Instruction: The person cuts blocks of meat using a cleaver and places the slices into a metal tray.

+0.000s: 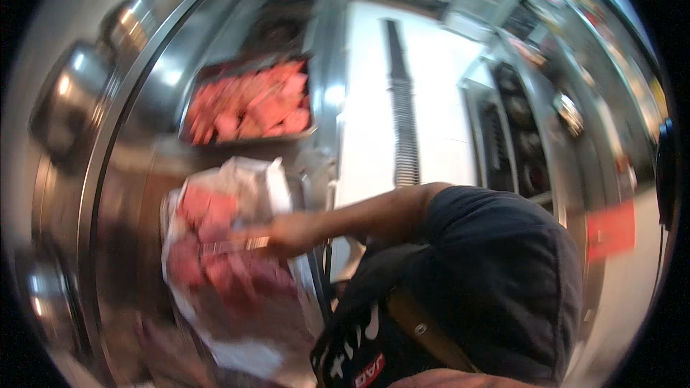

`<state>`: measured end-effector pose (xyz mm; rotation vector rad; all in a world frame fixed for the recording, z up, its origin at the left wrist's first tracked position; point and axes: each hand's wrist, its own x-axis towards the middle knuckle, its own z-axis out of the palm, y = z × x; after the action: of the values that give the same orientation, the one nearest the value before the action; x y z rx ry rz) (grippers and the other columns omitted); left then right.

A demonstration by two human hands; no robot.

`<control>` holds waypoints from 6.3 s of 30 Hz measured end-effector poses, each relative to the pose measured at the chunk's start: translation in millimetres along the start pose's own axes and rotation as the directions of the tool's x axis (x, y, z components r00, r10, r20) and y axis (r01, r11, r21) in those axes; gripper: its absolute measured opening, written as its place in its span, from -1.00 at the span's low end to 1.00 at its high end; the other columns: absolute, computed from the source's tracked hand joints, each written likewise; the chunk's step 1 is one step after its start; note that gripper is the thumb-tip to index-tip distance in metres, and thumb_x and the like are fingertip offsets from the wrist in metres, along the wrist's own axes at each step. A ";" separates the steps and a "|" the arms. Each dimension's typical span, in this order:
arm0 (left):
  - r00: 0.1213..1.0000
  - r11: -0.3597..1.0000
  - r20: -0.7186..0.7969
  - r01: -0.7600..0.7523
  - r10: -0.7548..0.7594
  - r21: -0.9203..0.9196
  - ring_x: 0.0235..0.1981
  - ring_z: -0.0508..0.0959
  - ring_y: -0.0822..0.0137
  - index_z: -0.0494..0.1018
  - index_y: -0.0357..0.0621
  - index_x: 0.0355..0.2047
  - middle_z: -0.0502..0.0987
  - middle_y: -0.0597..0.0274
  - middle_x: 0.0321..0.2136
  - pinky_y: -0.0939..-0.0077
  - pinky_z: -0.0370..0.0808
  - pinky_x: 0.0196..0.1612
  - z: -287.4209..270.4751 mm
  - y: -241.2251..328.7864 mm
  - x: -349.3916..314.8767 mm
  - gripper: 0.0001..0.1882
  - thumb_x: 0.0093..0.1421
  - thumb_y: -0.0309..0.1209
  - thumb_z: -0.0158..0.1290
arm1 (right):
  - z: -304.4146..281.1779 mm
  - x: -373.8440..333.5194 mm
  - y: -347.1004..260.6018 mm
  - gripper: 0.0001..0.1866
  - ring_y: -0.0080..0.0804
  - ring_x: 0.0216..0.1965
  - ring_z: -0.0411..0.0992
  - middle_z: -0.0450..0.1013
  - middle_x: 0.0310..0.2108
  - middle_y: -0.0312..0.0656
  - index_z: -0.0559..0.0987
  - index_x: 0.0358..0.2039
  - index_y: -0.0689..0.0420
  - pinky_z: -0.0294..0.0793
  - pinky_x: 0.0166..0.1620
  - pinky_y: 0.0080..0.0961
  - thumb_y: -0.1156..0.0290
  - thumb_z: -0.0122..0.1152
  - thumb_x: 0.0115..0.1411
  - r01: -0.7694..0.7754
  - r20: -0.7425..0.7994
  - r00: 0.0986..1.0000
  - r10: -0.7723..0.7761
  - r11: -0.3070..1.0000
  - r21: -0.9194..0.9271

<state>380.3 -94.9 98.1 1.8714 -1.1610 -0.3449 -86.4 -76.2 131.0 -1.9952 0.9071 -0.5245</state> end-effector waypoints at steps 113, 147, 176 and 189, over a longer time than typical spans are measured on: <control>0.624 0.459 -0.106 0.437 -0.774 -0.773 -0.37 0.53 0.41 0.48 -0.47 -0.12 0.54 0.17 -0.33 0.48 0.53 -0.35 152.3 62.7 -277.4 -0.50 0.18 -0.19 0.23 | -39.7 83.4 -26.0 -0.31 0.04 -0.33 0.59 0.57 -0.16 0.19 0.07 0.47 0.19 0.54 -0.24 -0.14 0.48 0.03 0.38 0.730 0.101 0.682 -0.724 0.682 -0.046; 0.933 0.952 -0.189 0.302 -0.306 -0.047 0.06 0.51 -0.03 0.23 -0.36 0.20 0.46 -0.15 0.04 0.16 0.47 0.15 136.5 78.2 -281.5 -0.01 -0.16 -0.22 0.52 | -23.2 64.8 64.6 -0.36 0.20 -0.11 0.56 0.54 -0.12 0.28 0.24 0.40 0.11 0.46 0.06 -0.05 0.46 0.13 0.33 0.379 0.460 0.833 -0.307 0.923 -0.069; 0.874 0.927 -0.313 0.369 -0.371 -0.067 0.00 0.50 -0.18 0.30 -0.29 0.07 0.47 -0.18 -0.08 0.03 0.48 0.06 164.9 85.5 -283.1 -0.20 -0.16 -0.30 0.41 | 13.5 68.7 94.0 -0.34 0.21 -0.40 0.53 0.55 -0.25 0.24 0.15 0.43 0.10 0.51 -0.29 0.04 0.34 0.10 0.37 0.591 0.415 0.749 -0.517 0.804 -0.064; 0.877 0.935 -0.329 0.348 -0.351 -0.070 0.00 0.49 -0.18 0.30 -0.30 0.05 0.45 -0.17 -0.07 0.03 0.46 0.05 163.5 90.2 -279.8 -0.20 -0.13 -0.23 0.42 | 2.9 85.5 75.5 -0.35 0.21 -0.21 0.56 0.52 -0.09 0.33 0.12 0.45 0.16 0.50 -0.06 0.01 0.32 0.02 0.42 0.559 0.422 0.769 -0.480 0.825 -0.081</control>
<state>79.5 33.4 19.3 2.0354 -0.5876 -0.2130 -59.4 -167.5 68.1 -2.4367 0.1437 -0.3209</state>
